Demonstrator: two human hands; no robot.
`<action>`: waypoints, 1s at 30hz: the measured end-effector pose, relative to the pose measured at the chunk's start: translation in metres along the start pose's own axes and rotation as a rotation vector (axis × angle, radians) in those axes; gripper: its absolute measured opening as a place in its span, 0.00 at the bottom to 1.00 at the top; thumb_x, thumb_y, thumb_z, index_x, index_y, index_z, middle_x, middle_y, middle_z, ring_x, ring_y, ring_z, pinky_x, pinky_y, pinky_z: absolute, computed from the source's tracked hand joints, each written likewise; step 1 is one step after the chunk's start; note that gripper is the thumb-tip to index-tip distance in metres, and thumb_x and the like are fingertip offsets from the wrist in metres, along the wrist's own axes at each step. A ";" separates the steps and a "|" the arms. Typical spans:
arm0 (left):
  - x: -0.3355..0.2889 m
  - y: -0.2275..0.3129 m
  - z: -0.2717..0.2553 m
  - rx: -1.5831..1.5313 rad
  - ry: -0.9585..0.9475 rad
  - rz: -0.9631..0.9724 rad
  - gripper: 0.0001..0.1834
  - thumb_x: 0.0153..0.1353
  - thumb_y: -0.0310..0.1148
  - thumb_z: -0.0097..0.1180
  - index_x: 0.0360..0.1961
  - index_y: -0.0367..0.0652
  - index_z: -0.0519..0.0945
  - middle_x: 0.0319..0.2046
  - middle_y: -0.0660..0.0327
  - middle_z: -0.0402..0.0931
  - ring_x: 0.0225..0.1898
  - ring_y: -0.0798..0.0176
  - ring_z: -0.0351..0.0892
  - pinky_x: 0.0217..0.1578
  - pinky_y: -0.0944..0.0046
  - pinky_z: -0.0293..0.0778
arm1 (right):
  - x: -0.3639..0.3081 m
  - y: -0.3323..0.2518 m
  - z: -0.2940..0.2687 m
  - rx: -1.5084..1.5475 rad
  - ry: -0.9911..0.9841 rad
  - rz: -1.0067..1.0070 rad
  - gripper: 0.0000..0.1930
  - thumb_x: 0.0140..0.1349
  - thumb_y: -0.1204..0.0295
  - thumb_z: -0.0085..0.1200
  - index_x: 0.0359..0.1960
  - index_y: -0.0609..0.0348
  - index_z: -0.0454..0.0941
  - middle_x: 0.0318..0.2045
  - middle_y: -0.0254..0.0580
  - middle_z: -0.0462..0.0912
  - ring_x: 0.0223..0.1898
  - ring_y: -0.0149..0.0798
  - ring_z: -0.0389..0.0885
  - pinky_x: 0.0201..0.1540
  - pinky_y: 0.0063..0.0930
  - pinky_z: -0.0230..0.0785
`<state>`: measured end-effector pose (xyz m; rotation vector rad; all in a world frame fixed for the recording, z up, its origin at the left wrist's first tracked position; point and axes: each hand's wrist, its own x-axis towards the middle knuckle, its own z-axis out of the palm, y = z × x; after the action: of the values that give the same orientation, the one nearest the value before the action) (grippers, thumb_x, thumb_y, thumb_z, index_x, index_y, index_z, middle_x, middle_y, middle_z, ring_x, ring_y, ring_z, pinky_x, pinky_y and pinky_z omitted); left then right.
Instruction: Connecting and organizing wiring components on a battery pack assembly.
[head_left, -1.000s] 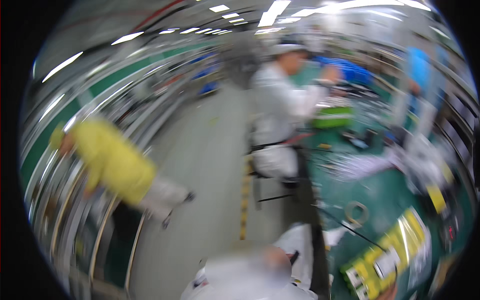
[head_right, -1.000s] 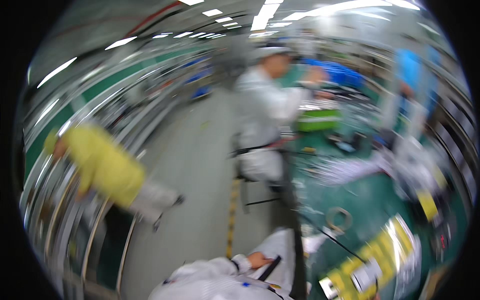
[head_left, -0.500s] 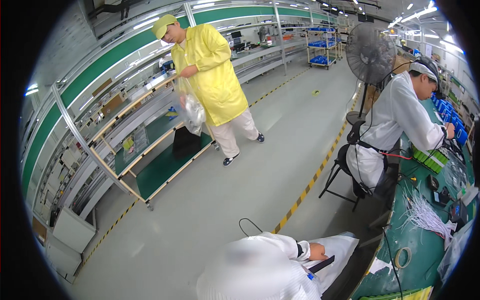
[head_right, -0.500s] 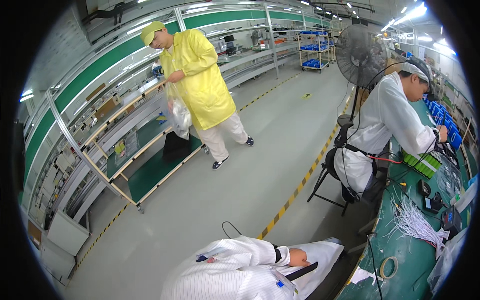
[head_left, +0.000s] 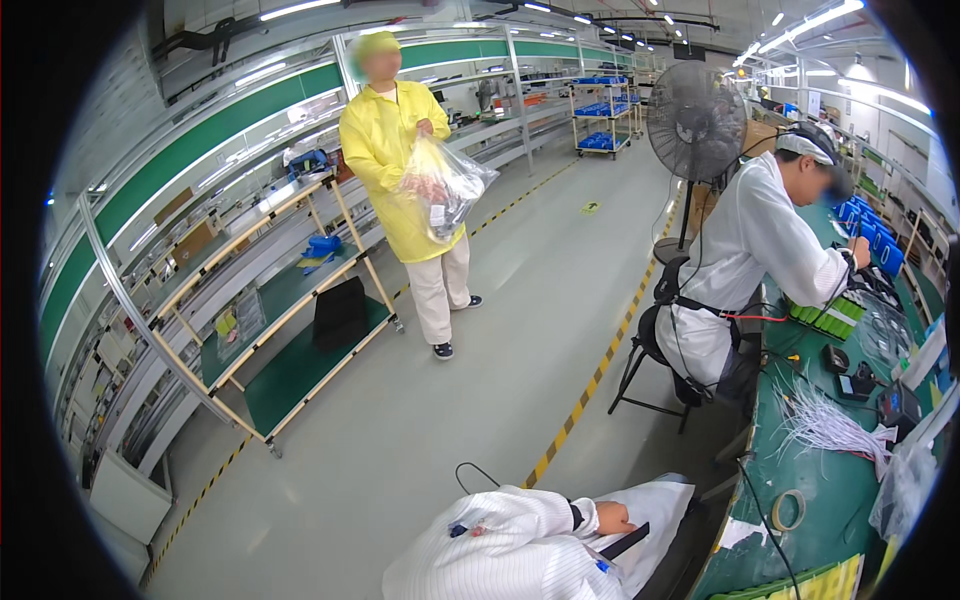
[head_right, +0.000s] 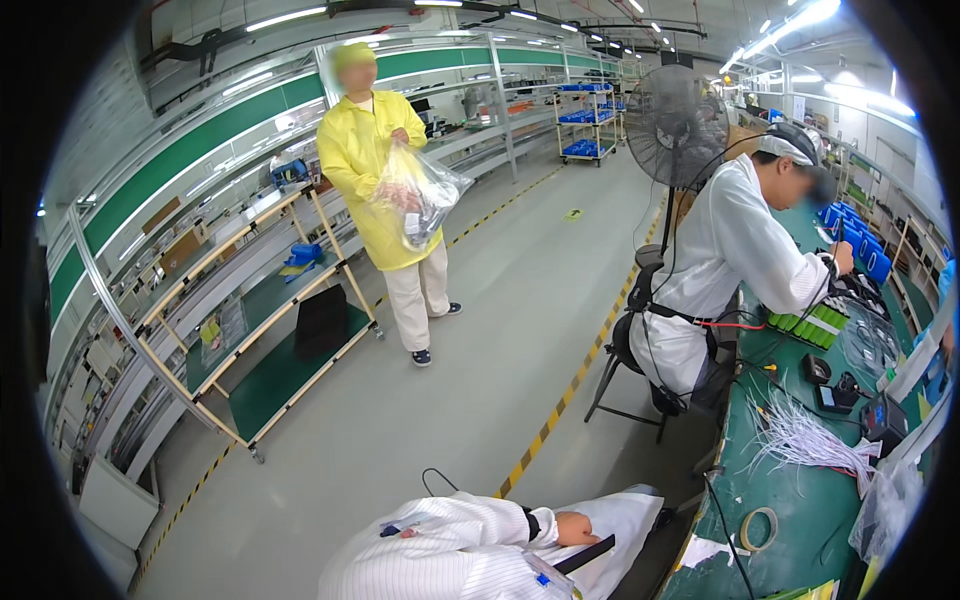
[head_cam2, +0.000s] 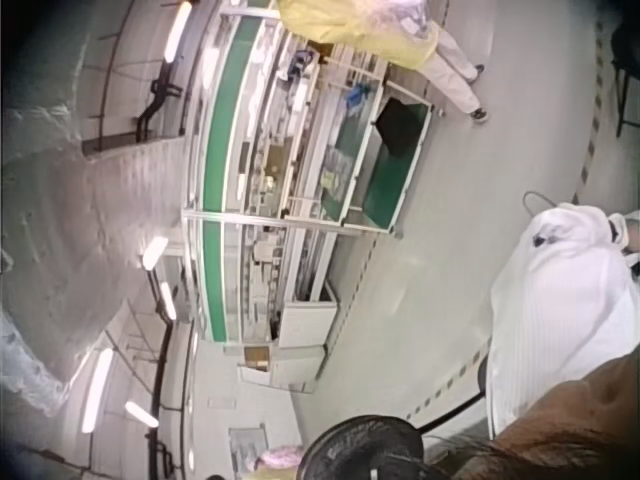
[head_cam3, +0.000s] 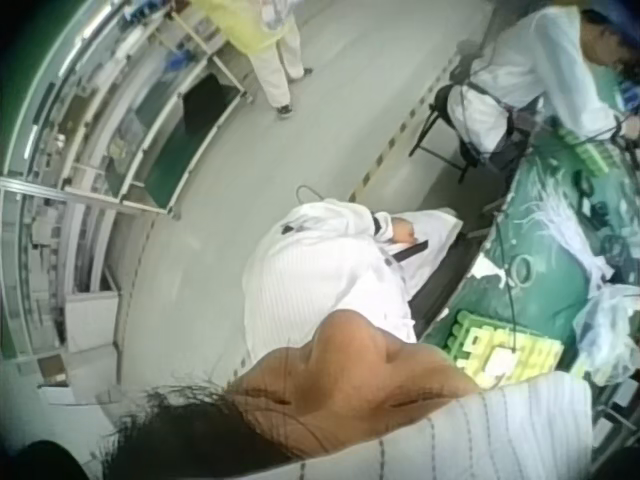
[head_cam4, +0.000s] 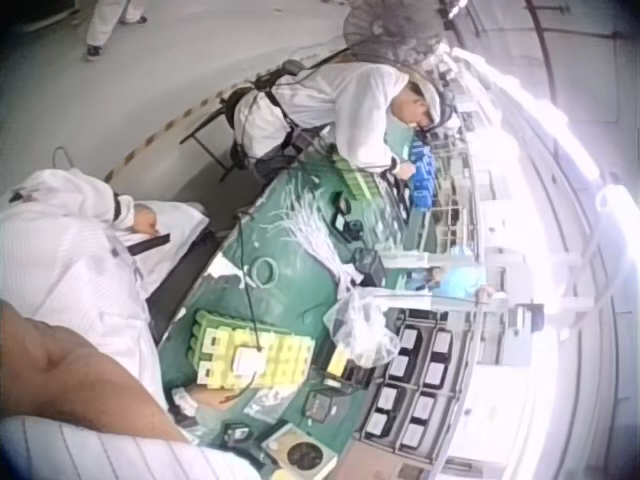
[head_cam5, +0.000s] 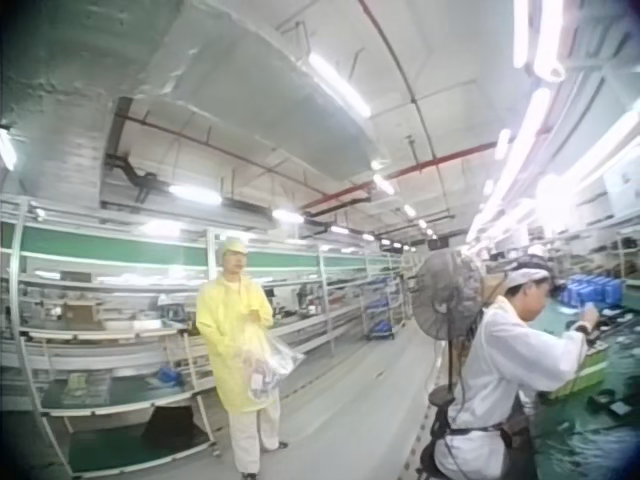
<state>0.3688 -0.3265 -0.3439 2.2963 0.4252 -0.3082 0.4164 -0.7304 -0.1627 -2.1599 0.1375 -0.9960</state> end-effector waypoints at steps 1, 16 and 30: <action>-0.002 -0.002 0.000 0.002 0.007 -0.007 0.29 0.57 0.55 0.48 0.22 0.36 0.81 0.24 0.44 0.78 0.29 0.43 0.79 0.35 0.49 0.72 | 0.000 -0.001 0.002 0.000 -0.010 -0.005 0.18 0.66 0.65 0.46 0.45 0.70 0.76 0.35 0.58 0.78 0.33 0.50 0.74 0.37 0.40 0.67; 0.005 0.004 -0.005 -0.025 -0.076 -0.016 0.30 0.58 0.55 0.45 0.24 0.34 0.82 0.22 0.45 0.78 0.28 0.45 0.79 0.35 0.51 0.72 | 0.001 0.005 0.000 -0.053 -0.015 -0.022 0.17 0.64 0.64 0.48 0.43 0.69 0.77 0.32 0.57 0.78 0.31 0.50 0.74 0.34 0.41 0.66; 0.035 0.001 0.004 -0.216 -0.291 -0.100 0.34 0.63 0.56 0.41 0.08 0.40 0.72 0.07 0.60 0.70 0.07 0.65 0.70 0.11 0.66 0.69 | 0.010 0.004 -0.010 -0.006 -0.074 0.043 0.14 0.60 0.66 0.50 0.32 0.69 0.79 0.24 0.52 0.77 0.26 0.48 0.73 0.30 0.42 0.64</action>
<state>0.4009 -0.3230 -0.3585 1.9850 0.4030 -0.6071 0.4170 -0.7423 -0.1550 -2.1874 0.1509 -0.8909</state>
